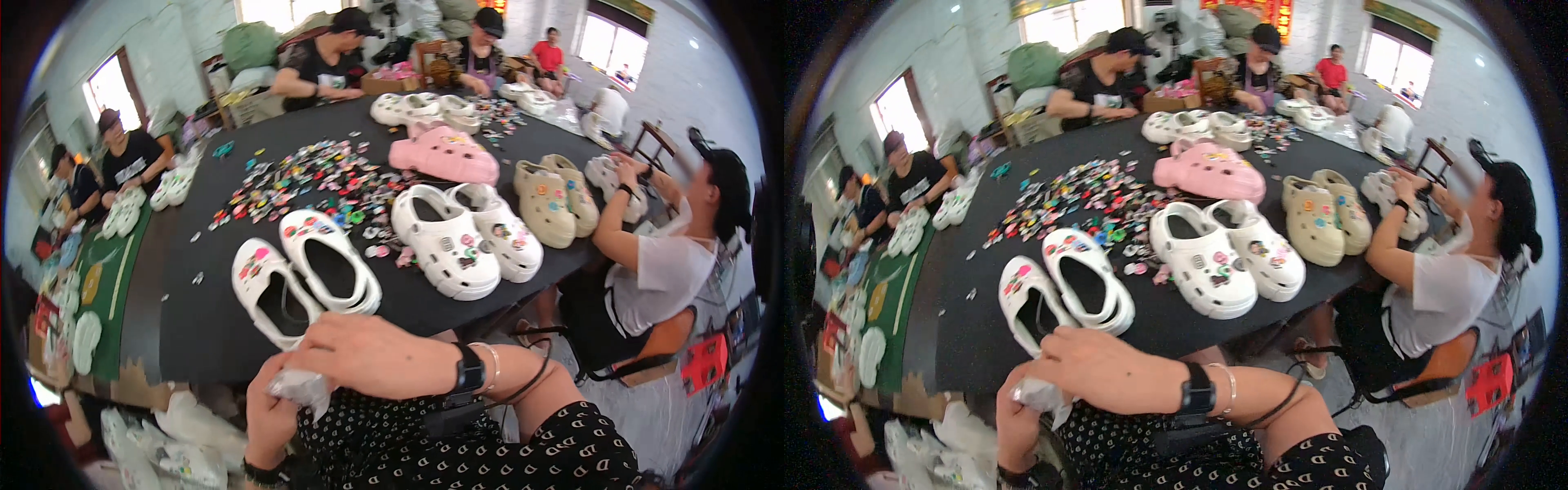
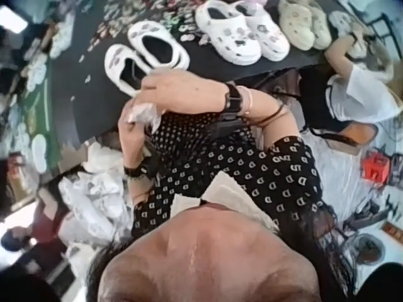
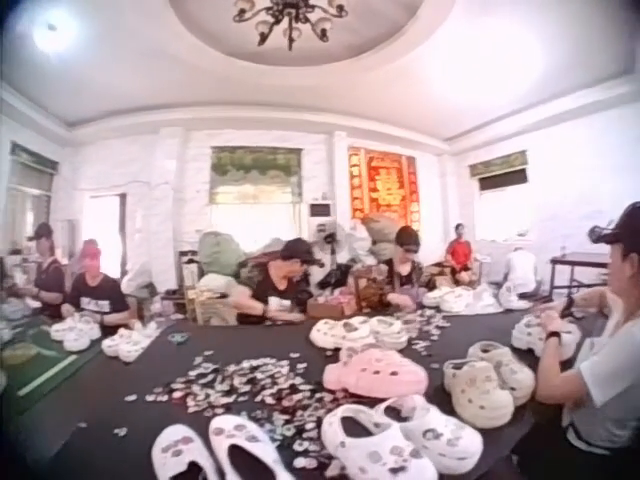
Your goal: Decorating white clogs with colorful charms.
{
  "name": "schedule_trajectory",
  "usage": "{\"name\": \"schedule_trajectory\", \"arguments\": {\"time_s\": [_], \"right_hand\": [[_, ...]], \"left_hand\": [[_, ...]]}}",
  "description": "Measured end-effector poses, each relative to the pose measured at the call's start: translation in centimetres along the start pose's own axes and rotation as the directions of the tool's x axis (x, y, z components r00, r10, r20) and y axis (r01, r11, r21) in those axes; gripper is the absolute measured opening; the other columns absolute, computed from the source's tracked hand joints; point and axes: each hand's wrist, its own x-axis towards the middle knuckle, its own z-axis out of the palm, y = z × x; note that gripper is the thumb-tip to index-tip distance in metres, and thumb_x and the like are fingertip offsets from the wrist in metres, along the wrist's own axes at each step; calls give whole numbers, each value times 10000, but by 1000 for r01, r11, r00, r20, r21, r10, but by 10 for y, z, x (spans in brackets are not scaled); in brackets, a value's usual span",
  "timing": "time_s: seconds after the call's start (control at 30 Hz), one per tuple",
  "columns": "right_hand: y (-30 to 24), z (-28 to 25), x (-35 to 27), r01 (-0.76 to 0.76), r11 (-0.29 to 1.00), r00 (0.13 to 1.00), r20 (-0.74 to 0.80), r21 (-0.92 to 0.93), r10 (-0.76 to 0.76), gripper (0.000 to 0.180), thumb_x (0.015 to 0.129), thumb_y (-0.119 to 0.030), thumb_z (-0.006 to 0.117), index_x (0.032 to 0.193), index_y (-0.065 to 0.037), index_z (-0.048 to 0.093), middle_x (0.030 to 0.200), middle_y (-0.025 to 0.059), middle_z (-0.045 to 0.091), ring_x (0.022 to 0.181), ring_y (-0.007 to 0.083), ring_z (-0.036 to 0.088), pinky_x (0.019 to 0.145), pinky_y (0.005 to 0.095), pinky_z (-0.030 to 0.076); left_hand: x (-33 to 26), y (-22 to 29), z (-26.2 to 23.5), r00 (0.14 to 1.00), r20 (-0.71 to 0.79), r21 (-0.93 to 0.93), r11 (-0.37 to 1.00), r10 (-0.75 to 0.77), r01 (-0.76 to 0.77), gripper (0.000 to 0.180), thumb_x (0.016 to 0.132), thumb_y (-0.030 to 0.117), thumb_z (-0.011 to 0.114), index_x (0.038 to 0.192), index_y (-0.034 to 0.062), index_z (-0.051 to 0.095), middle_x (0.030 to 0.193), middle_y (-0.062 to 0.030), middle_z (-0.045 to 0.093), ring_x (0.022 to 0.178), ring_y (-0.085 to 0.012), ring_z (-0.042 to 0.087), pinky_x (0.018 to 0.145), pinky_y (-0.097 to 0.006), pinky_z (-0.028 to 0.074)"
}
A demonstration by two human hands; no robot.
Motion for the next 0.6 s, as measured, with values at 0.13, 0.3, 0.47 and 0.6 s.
{"name": "schedule_trajectory", "arguments": {"time_s": [0.13, 0.3, 0.47, 0.6], "right_hand": [[1, -12, 5, 17, 999, 998, -66, -44, -20, 370, 715, 13, 648, 1070, -86, 619, 964, 68, 601, 893, 261, 625, 720, 348, 545], [13, -22, 20, -56, 998, 963, -263, 14, 57, 333, 671, 47, 692, 986, -59, 668, 880, 84, 593, 791, 252, 626, 656, 318, 525], [15, -8, 49, -94, 994, 968, -238, -50, 80, 256, 747, -41, 681, 991, -57, 603, 919, 132, 542, 792, 330, 613, 655, 391, 503], [28, 11, 67, -42, 962, 995, -96, -268, 16, 147, 774, -16, 599, 919, -8, 577, 901, 138, 532, 781, 304, 627, 640, 392, 516]], "left_hand": [[4, -9, 11, 997, -44, -251, 966, 61, -71, 450, 824, -11, 498, 1271, -62, 490, 1156, -100, 623, 1064, -167, 606, 917, -292, 477], [8, -9, -7, 973, -113, -826, 525, 202, -205, 660, 877, 109, 634, 1400, 135, 231, 1273, -251, 510, 1094, -391, 599, 899, -458, 536], [36, -26, -55, 887, -442, -77, 980, 133, -185, 446, 842, 85, 685, 1231, 55, 470, 1184, -160, 575, 1044, -300, 614, 871, -390, 504], [82, -38, -57, 806, -257, 751, 636, 533, -181, 568, 683, 62, 765, 1197, 42, 524, 1134, -146, 577, 1122, -343, 503, 981, -427, 375]]}}
